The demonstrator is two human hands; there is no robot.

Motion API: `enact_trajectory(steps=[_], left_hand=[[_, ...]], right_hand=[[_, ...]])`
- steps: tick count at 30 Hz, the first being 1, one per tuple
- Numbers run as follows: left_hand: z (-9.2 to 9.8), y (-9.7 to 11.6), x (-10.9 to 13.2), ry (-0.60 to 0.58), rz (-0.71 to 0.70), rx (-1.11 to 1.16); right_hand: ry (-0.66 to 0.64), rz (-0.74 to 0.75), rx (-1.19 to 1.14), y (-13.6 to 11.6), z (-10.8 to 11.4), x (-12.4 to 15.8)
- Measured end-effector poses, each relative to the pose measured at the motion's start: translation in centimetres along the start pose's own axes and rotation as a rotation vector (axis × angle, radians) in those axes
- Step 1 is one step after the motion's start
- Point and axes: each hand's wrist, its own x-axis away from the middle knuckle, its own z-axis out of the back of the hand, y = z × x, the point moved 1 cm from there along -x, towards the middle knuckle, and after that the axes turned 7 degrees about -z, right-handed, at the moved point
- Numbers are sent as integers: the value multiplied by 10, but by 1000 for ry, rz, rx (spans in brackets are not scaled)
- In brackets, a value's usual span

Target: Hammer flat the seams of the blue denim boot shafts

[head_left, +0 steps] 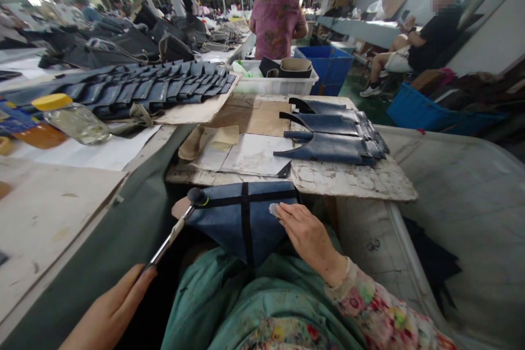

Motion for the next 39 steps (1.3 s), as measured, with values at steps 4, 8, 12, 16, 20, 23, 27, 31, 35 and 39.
enact_trajectory(steps=[4,8,12,16,20,23,27,31,35,39], left_hand=[[-11,50,-7,-120,-47,88],[-31,101,-21,-311,-151,136],[-44,126,-37,-403,-219,135],[-51,142,-49,-433,-298,32],[-53,158,-59,-443,-371,-123],[-48,169,-77,-409,-410,-277],[-30,179,-127,-235,-440,-479],[-19,180,-188,-100,-512,-516],[-32,170,-235,-94,-530,-479],[-50,156,-263,-109,-480,-413]], right_hand=[[7,-23,11,0,0,4],[11,-24,16,1,2,8],[9,-29,12,2,5,12],[-1,-60,-5,2,6,14],[2,-65,-24,1,6,13],[10,-64,-31,2,7,14],[11,-68,-42,3,7,14],[-2,-104,-73,3,3,14],[-43,-105,-89,2,-2,14],[-76,-97,-115,4,-4,16]])
